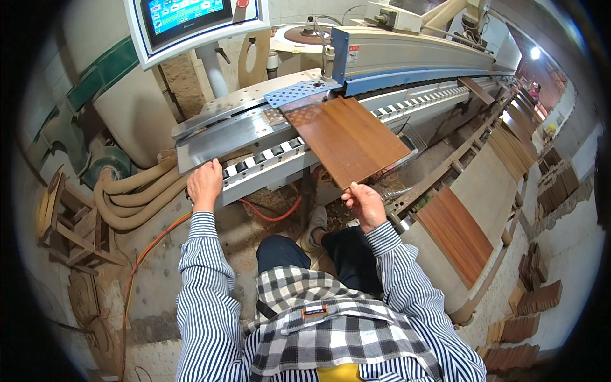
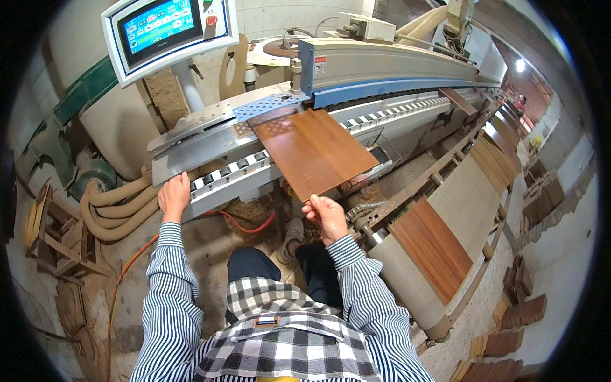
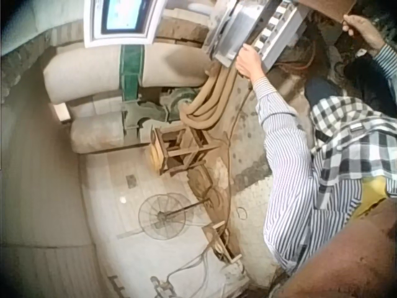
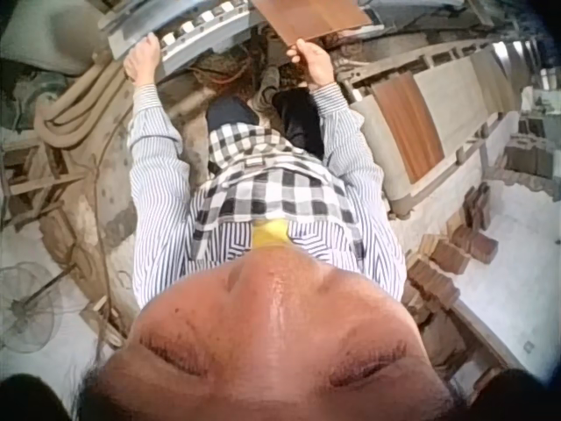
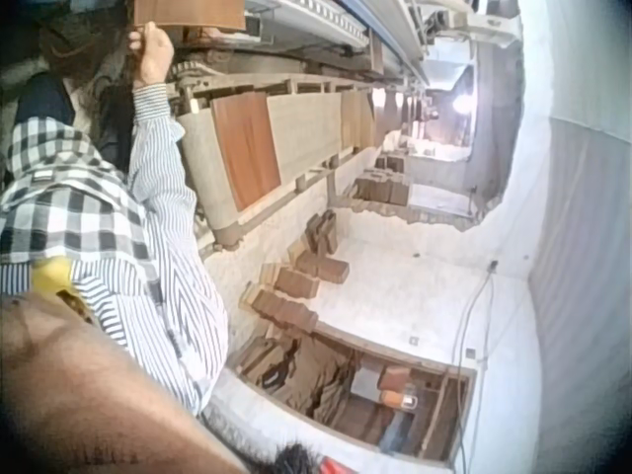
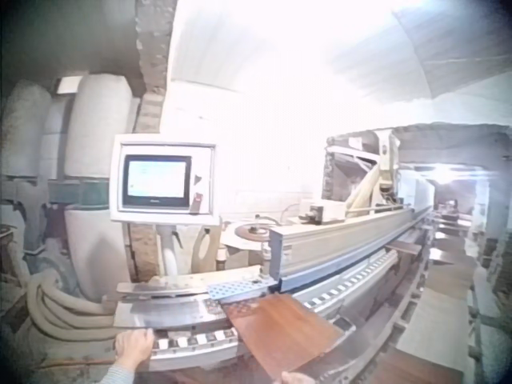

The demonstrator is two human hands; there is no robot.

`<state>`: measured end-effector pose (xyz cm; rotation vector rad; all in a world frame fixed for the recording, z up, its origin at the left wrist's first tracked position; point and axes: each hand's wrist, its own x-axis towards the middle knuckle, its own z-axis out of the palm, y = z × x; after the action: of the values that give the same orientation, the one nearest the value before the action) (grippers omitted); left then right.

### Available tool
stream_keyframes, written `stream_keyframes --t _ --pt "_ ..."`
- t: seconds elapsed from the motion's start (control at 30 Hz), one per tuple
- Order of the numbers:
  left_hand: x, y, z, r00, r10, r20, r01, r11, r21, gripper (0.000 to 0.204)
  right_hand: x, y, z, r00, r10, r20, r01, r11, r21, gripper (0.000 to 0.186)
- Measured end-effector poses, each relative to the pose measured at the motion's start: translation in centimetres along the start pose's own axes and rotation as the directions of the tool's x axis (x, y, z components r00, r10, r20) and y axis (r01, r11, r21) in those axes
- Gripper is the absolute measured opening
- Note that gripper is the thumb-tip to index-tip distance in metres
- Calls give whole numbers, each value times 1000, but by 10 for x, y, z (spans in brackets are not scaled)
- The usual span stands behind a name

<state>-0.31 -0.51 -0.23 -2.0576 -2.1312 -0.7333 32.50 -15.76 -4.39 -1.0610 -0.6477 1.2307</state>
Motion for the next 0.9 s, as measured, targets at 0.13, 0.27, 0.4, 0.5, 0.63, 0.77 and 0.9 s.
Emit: stream_keyframes --t 0.13,0.27,0.4,0.5,0.63,0.77,0.9 --pt "0 2 1 1000 -7 0 7 1000 7 43 11 -8 -22 991 -33 -133 38 998 42 22" --pt "0 0 -1 1000 -2 7 1 1000 15 43 -1 -17 -71 957 -104 -271 124 991 55 23" --pt "1 2 -2 1000 -5 20 5 1000 10 43 -68 2 -187 811 -241 -533 187 970 -155 46" --pt "1 -2 1 1000 -18 25 18 1000 10 43 -149 6 -268 444 -296 -846 52 951 -305 60" --pt "1 1 1 1000 -19 19 19 1000 7 43 -244 21 -382 190 -71 -979 78 995 -57 66" --pt "0 1 -2 999 -22 23 22 1000 -3 43 -254 23 -383 282 21 -959 41 999 34 65" --pt "3 1 2 999 -12 34 11 1000 20 43 -256 22 -390 114 83 -990 160 982 100 64"
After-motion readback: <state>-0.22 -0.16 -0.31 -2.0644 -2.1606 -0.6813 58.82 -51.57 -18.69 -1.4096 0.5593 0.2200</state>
